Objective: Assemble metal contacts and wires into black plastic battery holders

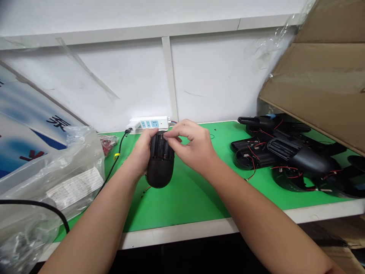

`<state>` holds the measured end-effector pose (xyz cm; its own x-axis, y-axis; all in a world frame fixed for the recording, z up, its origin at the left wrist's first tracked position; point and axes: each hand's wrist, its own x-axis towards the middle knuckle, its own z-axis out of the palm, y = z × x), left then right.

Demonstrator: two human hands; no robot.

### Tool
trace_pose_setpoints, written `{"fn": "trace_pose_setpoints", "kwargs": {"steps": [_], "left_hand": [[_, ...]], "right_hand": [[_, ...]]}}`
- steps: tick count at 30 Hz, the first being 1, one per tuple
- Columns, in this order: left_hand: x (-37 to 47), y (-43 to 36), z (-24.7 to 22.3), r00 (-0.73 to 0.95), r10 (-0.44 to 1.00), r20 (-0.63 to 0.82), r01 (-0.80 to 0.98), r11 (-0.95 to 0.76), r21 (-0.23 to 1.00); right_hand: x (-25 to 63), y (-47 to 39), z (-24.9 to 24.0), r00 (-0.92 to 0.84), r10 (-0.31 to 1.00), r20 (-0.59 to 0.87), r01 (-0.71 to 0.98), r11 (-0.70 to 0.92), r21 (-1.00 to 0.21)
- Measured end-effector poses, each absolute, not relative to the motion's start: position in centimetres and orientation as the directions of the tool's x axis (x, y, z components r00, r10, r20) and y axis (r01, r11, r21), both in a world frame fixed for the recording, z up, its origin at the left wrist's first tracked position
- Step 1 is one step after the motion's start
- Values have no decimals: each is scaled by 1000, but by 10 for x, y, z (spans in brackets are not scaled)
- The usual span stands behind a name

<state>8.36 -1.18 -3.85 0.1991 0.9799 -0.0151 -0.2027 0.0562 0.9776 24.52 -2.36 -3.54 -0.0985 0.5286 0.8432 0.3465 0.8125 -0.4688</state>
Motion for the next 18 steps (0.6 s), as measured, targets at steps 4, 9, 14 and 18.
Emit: {"fn": "trace_pose_setpoints", "kwargs": {"steps": [4, 9, 14, 18], "left_hand": [[84, -13, -39, 158, 987, 31, -207, 3, 978], [86, -18, -38, 177, 982, 59, -178, -27, 984], [86, -20, -33, 202, 979, 1, -177, 35, 984], [86, -21, -25, 243, 966, -89, -267, 155, 951]], "right_hand": [[243, -22, -37, -70, 565, 822, 274, 803, -529], [242, -19, -40, -43, 645, 763, 204, 753, -626], [245, -18, -37, -132, 729, 672, 107, 684, -722], [247, -20, -32, -130, 805, 579, 19, 585, -810]]}}
